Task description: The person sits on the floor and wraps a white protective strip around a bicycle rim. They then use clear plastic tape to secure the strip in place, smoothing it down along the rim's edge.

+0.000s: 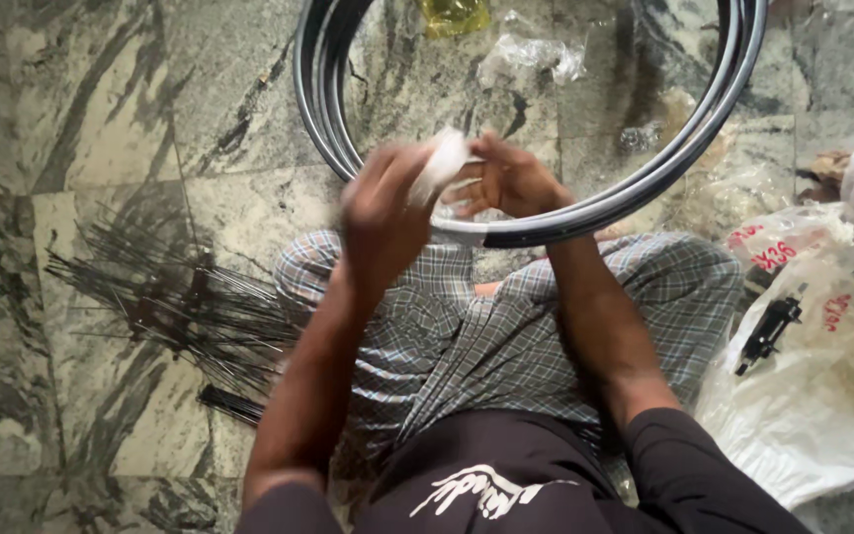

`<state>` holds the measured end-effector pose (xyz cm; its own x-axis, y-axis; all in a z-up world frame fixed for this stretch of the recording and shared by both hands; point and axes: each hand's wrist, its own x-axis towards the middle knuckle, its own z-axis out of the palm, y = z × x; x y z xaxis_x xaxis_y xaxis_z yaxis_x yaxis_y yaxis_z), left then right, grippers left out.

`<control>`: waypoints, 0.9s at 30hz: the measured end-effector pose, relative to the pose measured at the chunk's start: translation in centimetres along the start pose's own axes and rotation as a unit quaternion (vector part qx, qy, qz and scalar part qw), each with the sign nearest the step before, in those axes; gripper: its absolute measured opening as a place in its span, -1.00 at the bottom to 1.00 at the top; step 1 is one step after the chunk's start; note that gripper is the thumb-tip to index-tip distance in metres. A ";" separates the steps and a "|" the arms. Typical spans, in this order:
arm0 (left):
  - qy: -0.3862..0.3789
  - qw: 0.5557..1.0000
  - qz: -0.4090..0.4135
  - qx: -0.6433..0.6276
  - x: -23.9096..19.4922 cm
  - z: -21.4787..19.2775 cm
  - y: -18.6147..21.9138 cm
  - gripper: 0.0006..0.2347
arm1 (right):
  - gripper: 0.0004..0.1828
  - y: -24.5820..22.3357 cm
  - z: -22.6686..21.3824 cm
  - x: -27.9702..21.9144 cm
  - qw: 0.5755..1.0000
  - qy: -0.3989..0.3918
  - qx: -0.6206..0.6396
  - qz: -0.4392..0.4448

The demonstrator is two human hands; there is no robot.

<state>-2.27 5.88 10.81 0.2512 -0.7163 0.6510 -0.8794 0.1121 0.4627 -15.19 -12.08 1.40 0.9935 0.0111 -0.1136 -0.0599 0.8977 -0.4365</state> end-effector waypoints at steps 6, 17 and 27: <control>-0.162 0.973 -0.162 0.016 -11.0 -1.8 9.1 -0.71 | -0.48 0.7 -0.1 0.6 0.994 -0.002 -0.061 0.093; 0.003 0.914 -0.402 -0.056 -7.9 6.8 3.5 -0.71 | -0.56 6.0 -9.4 2.6 0.949 0.043 -0.285 0.124; -0.003 0.995 -0.089 0.039 -0.9 -3.7 1.7 -0.81 | -0.72 5.5 -10.3 2.5 0.962 0.171 -0.210 -0.027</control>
<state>-2.53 9.27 13.20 0.4034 -0.7242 0.5594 -0.8503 -0.0709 0.5215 -13.99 -11.69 -10.49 0.9106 -0.2408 -0.3358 -0.1139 0.6348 -0.7642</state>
